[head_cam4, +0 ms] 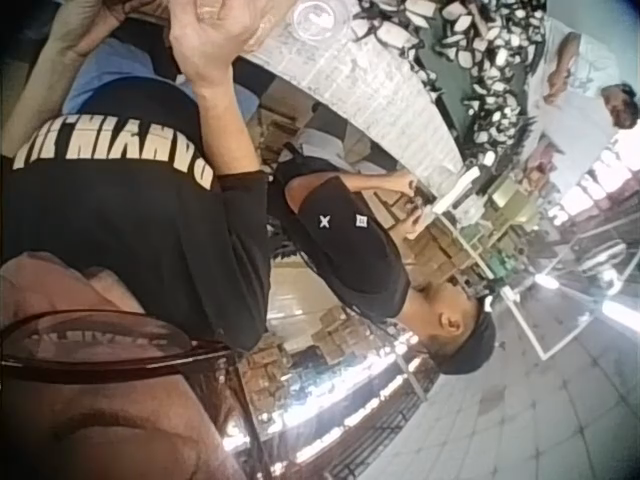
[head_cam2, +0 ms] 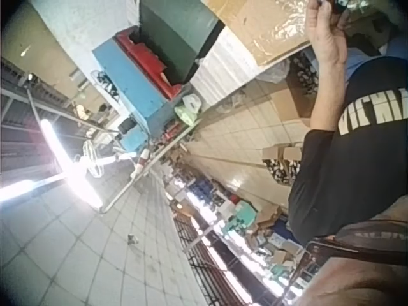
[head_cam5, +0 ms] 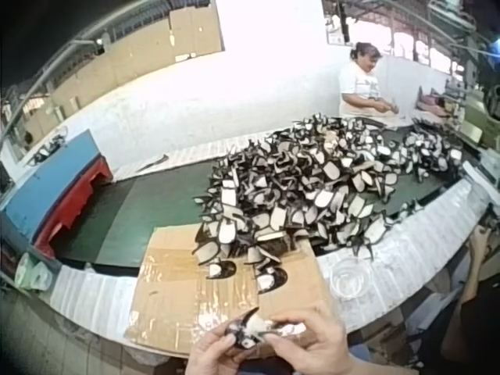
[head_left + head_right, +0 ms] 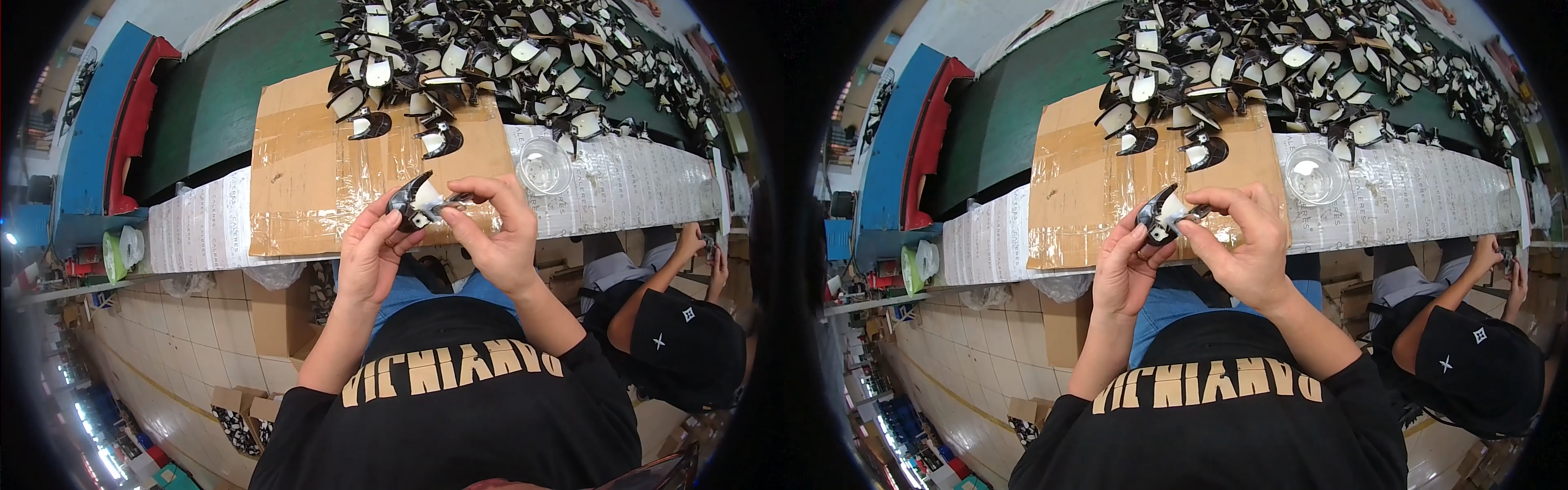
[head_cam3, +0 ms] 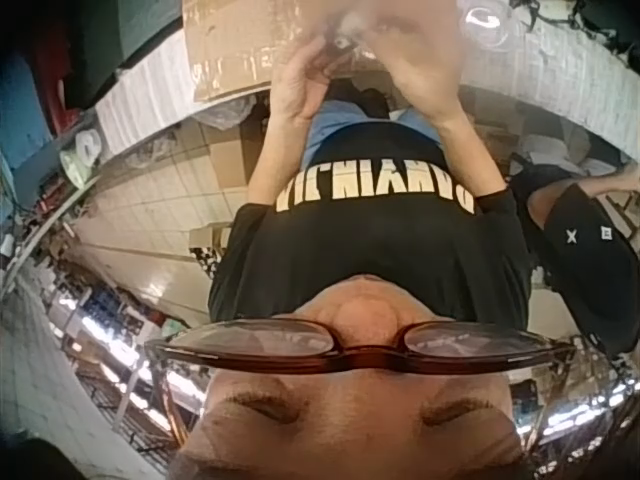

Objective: Assembling and fitting small black shoe components at a factory workbench.

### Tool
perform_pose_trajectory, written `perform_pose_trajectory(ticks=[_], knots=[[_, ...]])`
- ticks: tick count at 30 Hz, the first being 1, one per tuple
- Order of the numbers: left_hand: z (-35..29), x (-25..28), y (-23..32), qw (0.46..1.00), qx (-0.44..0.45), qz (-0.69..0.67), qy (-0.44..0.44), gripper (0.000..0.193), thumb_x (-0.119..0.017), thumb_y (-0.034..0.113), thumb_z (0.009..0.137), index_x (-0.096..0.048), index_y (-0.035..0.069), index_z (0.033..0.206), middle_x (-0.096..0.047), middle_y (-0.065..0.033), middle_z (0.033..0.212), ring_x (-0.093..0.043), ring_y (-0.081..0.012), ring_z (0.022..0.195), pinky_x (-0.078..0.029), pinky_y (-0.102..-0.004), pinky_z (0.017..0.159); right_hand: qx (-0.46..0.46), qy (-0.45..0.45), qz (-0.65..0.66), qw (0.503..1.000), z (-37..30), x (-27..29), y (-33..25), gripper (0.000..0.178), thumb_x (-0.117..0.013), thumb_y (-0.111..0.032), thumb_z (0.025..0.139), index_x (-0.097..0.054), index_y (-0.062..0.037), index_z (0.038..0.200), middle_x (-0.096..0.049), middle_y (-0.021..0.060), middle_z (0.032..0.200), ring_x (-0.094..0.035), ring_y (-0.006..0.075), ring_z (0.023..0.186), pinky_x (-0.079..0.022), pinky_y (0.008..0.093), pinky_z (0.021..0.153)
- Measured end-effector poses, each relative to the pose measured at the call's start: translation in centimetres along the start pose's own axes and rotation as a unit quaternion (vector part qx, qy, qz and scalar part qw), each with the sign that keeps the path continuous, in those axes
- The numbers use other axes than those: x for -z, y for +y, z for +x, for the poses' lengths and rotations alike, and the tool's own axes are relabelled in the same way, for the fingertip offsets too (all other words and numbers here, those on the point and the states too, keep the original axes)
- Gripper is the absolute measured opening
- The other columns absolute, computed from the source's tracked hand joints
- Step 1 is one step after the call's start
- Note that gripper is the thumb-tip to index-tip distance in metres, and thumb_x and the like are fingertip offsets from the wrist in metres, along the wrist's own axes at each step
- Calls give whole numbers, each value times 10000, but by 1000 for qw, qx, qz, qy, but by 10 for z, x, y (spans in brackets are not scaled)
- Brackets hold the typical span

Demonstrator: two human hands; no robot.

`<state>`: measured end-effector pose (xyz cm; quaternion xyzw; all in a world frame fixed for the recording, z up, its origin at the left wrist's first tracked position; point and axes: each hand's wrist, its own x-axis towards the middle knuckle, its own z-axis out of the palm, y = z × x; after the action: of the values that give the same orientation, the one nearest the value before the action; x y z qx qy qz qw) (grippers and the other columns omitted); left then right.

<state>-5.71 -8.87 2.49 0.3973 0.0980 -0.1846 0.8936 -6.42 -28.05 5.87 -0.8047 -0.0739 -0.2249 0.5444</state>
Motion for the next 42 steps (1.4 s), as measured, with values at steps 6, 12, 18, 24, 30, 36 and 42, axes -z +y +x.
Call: perform_pose_trajectory(ticks=[6,12,18,24,30,36,42], knots=[[-2,-3,1,1000,-2,-14,16,395,-613,102,984,-551,-9,1358,-693,-114,1180,-708,-198,1029,-619,-351,878,30,10,-61,998,-1,0,4,300,-837,-82,739,-747,-84,1026,-730,12,925,-591,198,847,-430,329,809],[-3,2,4,1000,-4,-23,11,381,-612,103,986,-554,-11,1346,-694,-125,1173,-715,-209,1013,-626,-355,867,15,59,-92,994,6,15,16,303,-822,-61,749,-743,-77,1041,-700,16,912,-553,187,837,-437,316,799],[-4,3,-2,999,7,40,19,422,-596,108,984,-522,-23,1378,-685,-145,1211,-719,-226,1034,-632,-366,866,4,34,-29,999,8,11,7,306,-820,-62,751,-745,-72,1047,-692,23,905,-563,177,839,-455,305,793],[-5,-4,-3,998,2,58,9,401,-633,90,961,-565,-27,1339,-703,-140,1155,-726,-204,989,-638,-359,844,11,-23,-6,1000,6,3,2,293,-822,-101,746,-754,-97,1031,-723,11,879,-590,185,831,-445,313,810],[-5,-2,-3,998,-1,58,16,401,-630,92,963,-567,-28,1340,-706,-146,1156,-729,-210,984,-639,-356,841,65,20,-97,993,12,4,6,297,-831,-110,746,-748,-99,1031,-724,-5,898,-588,192,822,-400,332,828],[-5,5,-3,998,9,61,23,401,-608,92,973,-551,-27,1352,-694,-151,1188,-724,-228,1015,-635,-373,860,22,61,-74,995,12,9,9,288,-822,-82,758,-737,-81,1033,-699,13,893,-580,182,822,-433,316,805],[-3,2,0,999,29,0,24,383,-612,111,987,-559,-9,1346,-697,-124,1177,-711,-200,1019,-615,-363,878,10,11,-37,999,3,4,5,297,-824,-91,753,-737,-75,1036,-698,24,887,-583,181,828,-448,310,802]])
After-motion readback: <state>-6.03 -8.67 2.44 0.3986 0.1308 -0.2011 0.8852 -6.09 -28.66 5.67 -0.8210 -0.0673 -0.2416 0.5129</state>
